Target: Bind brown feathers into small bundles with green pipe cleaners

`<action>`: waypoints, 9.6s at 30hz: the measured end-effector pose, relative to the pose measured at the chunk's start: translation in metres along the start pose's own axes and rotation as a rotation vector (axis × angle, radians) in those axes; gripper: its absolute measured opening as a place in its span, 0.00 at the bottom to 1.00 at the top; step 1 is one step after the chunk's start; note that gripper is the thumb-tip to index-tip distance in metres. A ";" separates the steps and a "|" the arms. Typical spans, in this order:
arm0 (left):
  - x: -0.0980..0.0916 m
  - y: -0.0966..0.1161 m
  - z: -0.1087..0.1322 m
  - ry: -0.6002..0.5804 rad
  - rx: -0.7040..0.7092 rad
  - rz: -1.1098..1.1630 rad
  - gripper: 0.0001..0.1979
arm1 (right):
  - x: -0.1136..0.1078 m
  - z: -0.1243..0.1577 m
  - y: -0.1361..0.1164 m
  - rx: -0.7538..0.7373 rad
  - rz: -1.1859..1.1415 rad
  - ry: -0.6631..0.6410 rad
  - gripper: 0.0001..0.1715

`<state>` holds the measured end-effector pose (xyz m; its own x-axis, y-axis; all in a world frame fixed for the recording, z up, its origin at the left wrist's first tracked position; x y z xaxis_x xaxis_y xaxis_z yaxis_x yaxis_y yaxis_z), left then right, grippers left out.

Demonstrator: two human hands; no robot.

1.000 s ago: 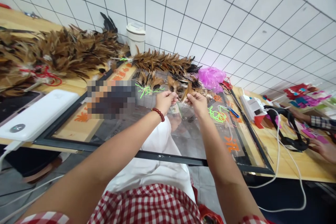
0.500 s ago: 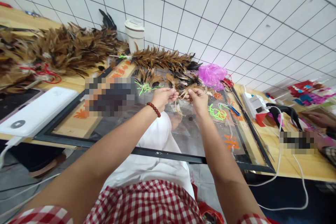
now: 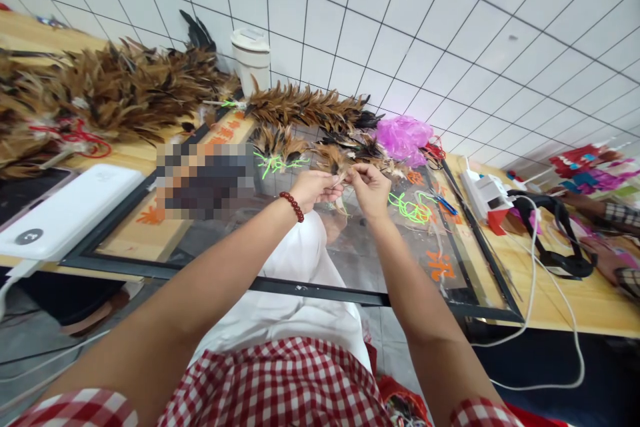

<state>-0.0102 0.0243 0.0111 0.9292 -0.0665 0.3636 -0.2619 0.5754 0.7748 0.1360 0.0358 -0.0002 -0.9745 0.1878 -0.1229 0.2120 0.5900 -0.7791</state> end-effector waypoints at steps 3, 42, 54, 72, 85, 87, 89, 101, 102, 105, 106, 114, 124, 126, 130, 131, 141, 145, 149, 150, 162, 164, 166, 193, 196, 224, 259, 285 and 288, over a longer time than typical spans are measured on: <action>0.001 -0.002 -0.002 -0.027 0.004 -0.044 0.06 | 0.001 -0.001 -0.004 0.000 0.000 0.010 0.12; -0.001 -0.005 -0.007 -0.127 0.032 0.092 0.04 | 0.004 -0.004 -0.003 0.186 -0.125 -0.291 0.31; 0.000 -0.004 -0.001 -0.406 -0.079 -0.092 0.09 | -0.002 -0.004 -0.010 0.462 -0.415 -0.258 0.23; -0.004 0.002 -0.006 -0.206 0.071 0.145 0.04 | 0.000 -0.005 -0.001 -0.159 0.193 -0.291 0.29; -0.014 0.012 -0.007 0.076 0.181 0.308 0.03 | 0.002 0.001 -0.019 -0.570 0.824 -0.856 0.13; -0.013 0.011 -0.006 0.096 0.202 0.268 0.03 | 0.002 0.001 -0.021 -0.560 0.867 -0.801 0.11; -0.012 0.012 -0.005 0.153 0.252 0.200 0.03 | 0.000 -0.001 -0.022 -0.567 0.883 -0.725 0.13; -0.015 0.003 -0.018 0.339 0.465 -0.580 0.09 | -0.001 0.000 -0.021 -0.568 1.032 -0.615 0.15; -0.016 0.003 -0.019 0.348 0.496 -0.657 0.09 | -0.001 0.000 -0.022 -0.575 1.039 -0.615 0.15; -0.017 0.001 -0.021 0.325 0.527 -0.811 0.10 | -0.001 0.000 -0.023 -0.584 1.039 -0.625 0.16; -0.016 0.001 -0.021 0.307 0.513 -0.820 0.09 | -0.001 0.000 -0.024 -0.578 1.026 -0.627 0.16; -0.011 0.000 -0.019 0.230 0.265 -0.388 0.07 | 0.002 0.000 -0.017 -0.358 0.720 -0.607 0.23; -0.014 0.013 -0.011 0.350 0.329 -0.111 0.09 | -0.002 0.002 -0.003 -0.279 0.513 -0.676 0.08; -0.013 0.013 -0.010 0.339 0.318 -0.106 0.08 | 0.000 0.003 -0.003 -0.294 0.483 -0.721 0.06; -0.012 0.012 -0.009 0.330 0.299 -0.119 0.09 | 0.003 0.003 -0.002 -0.289 0.537 -0.760 0.05; -0.012 0.011 -0.009 0.330 0.297 -0.129 0.09 | 0.003 0.002 -0.002 -0.290 0.568 -0.754 0.07; -0.015 0.000 -0.022 0.313 0.307 -0.470 0.06 | 0.001 0.000 -0.018 -0.446 0.902 -0.661 0.09; -0.015 -0.003 -0.023 0.309 0.385 -0.564 0.07 | 0.001 0.000 -0.019 -0.450 0.945 -0.665 0.11; -0.014 -0.003 -0.021 0.280 0.494 -0.634 0.09 | 0.001 0.000 -0.020 -0.442 0.915 -0.672 0.14; -0.013 -0.003 -0.020 0.271 0.498 -0.643 0.09 | 0.001 0.000 -0.020 -0.440 0.899 -0.673 0.14; -0.016 0.007 -0.016 0.354 0.331 -0.230 0.07 | -0.001 0.002 -0.013 -0.380 0.931 -0.662 0.18; -0.015 0.010 -0.014 0.353 0.317 -0.134 0.07 | 0.001 0.004 -0.012 -0.450 0.879 -0.791 0.18; -0.014 0.011 -0.012 0.345 0.312 -0.093 0.07 | 0.005 0.005 -0.011 -0.493 0.813 -0.895 0.17; -0.012 0.006 -0.009 0.184 0.242 0.096 0.06 | 0.003 0.001 0.004 -0.201 0.537 -0.439 0.10; -0.012 0.006 -0.010 0.201 0.235 0.071 0.06 | 0.010 0.006 -0.007 -0.343 0.703 -0.762 0.10; 0.002 -0.002 0.001 -0.036 -0.059 0.107 0.05 | 0.023 0.011 0.012 0.145 -0.130 -0.062 0.09; -0.005 0.004 -0.003 0.150 0.179 -0.002 0.06 | 0.001 -0.002 -0.018 -0.383 0.717 -0.501 0.11; -0.005 0.002 -0.002 0.019 0.096 -0.222 0.09 | -0.005 -0.007 -0.005 -0.161 0.311 -0.127 0.12; -0.005 0.003 0.001 -0.123 0.002 -0.094 0.08 | -0.006 -0.008 -0.001 0.100 0.013 -0.186 0.18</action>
<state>-0.0156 0.0255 0.0120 0.9106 -0.2195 0.3500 -0.1760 0.5605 0.8092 0.1418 0.0406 0.0066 -0.9706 0.0409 -0.2374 0.2250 0.5057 -0.8329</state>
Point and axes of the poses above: each hand's wrist, its own z-axis away from the middle knuckle, its own x-axis out of the palm, y = z × x, the point moved 2 cm from there along -z, towards the middle knuckle, and after that the axes turned 12 degrees about -x, right-handed, at the moved point
